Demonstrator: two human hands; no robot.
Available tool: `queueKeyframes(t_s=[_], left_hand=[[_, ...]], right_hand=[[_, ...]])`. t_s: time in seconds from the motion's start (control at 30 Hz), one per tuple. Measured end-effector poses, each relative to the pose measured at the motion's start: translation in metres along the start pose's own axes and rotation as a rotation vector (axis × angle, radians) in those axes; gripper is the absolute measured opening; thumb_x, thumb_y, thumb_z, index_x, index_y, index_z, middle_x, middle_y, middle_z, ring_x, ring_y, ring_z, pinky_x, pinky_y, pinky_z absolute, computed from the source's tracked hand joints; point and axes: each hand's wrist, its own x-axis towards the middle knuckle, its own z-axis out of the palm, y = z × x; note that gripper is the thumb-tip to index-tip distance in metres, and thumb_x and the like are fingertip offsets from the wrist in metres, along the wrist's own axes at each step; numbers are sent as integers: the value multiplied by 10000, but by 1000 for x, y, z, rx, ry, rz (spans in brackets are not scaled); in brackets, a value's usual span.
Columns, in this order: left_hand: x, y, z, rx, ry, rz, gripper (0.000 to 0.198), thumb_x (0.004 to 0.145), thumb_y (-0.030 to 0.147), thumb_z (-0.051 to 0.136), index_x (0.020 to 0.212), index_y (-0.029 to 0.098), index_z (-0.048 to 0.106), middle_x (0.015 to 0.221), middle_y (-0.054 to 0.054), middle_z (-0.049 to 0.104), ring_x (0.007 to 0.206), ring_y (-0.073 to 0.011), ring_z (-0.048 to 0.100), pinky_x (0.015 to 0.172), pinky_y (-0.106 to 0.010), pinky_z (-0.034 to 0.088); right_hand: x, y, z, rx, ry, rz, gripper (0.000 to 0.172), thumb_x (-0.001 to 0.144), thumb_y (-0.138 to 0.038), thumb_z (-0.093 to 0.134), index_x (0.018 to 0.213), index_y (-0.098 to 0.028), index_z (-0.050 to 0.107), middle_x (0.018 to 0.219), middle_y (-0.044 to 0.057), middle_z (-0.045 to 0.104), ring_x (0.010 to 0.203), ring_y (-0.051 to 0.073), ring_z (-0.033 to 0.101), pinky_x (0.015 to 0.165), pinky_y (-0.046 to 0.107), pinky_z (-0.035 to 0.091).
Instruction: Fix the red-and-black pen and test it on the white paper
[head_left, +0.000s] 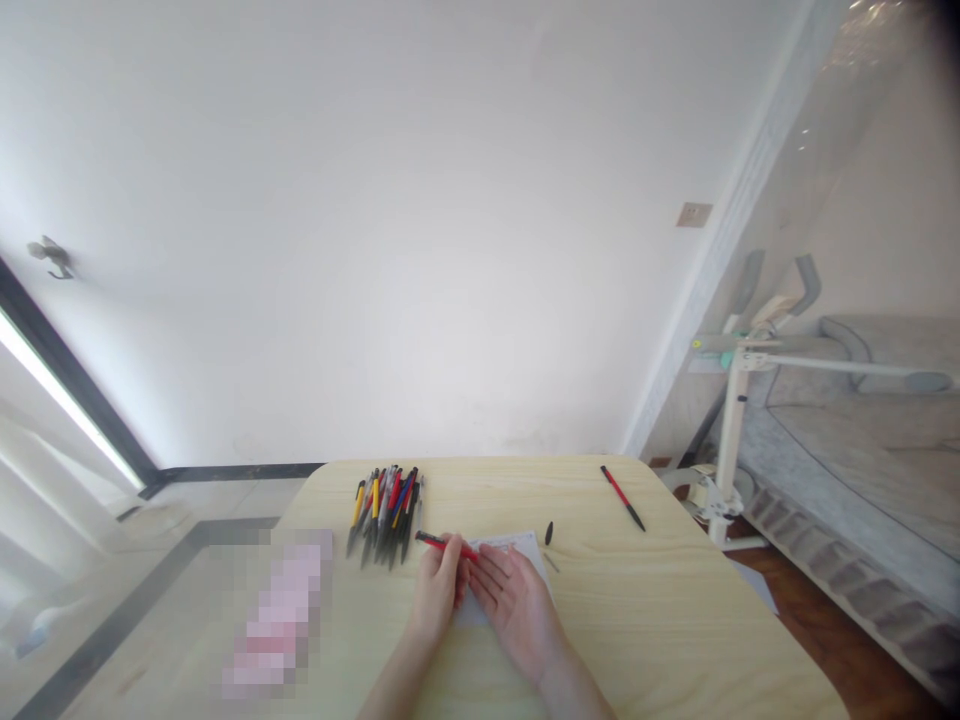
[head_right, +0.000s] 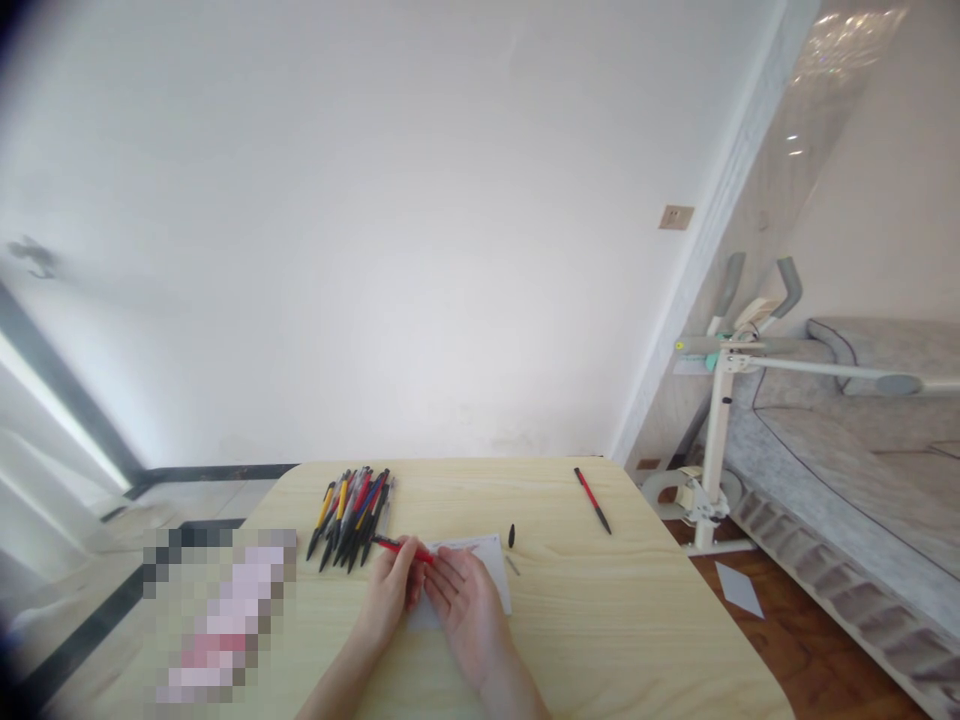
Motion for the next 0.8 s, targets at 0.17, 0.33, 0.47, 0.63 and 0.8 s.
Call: queueKeyframes(t_s=[0.17, 0.33, 0.47, 0.63, 0.8], left_hand=[[-1, 1, 1, 26, 8, 0, 367, 757, 510, 474, 637, 163, 483, 378, 79, 407, 288, -52, 331, 292, -161, 215], [-3, 2, 3, 41, 10, 11, 372, 751, 519, 477, 603, 180, 441, 387, 80, 406, 311, -54, 337, 313, -165, 239], [-3, 4, 3, 64, 12, 27, 385, 741, 530, 486, 584, 183, 432, 396, 73, 414, 325, -63, 358, 328, -175, 256], [-3, 4, 3, 92, 12, 43, 380, 753, 525, 477, 588, 186, 430, 405, 73, 413, 336, -70, 364, 345, -184, 270], [-3, 2, 0, 140, 21, 88, 358, 790, 485, 451, 610, 175, 461, 435, 67, 411, 371, -70, 356, 371, -181, 272]], right_hand=[[0, 0, 1, -7, 2, -3, 343, 793, -334, 555, 960, -46, 640, 1004, 160, 663, 983, 243, 599, 955, 354, 397], [-2, -1, 4, -21, 26, -5, 334, 778, -325, 567, 945, -45, 642, 998, 166, 662, 960, 237, 612, 936, 345, 417], [-4, -2, 6, -38, 31, -16, 328, 775, -332, 565, 931, -56, 649, 1008, 164, 659, 956, 231, 614, 922, 336, 431], [-4, -2, 7, -66, 64, -21, 303, 763, -326, 575, 902, -71, 662, 999, 158, 665, 963, 228, 612, 909, 327, 445], [-3, -3, 4, -32, 28, -18, 307, 773, -330, 557, 900, -71, 662, 978, 151, 675, 964, 231, 612, 934, 341, 425]])
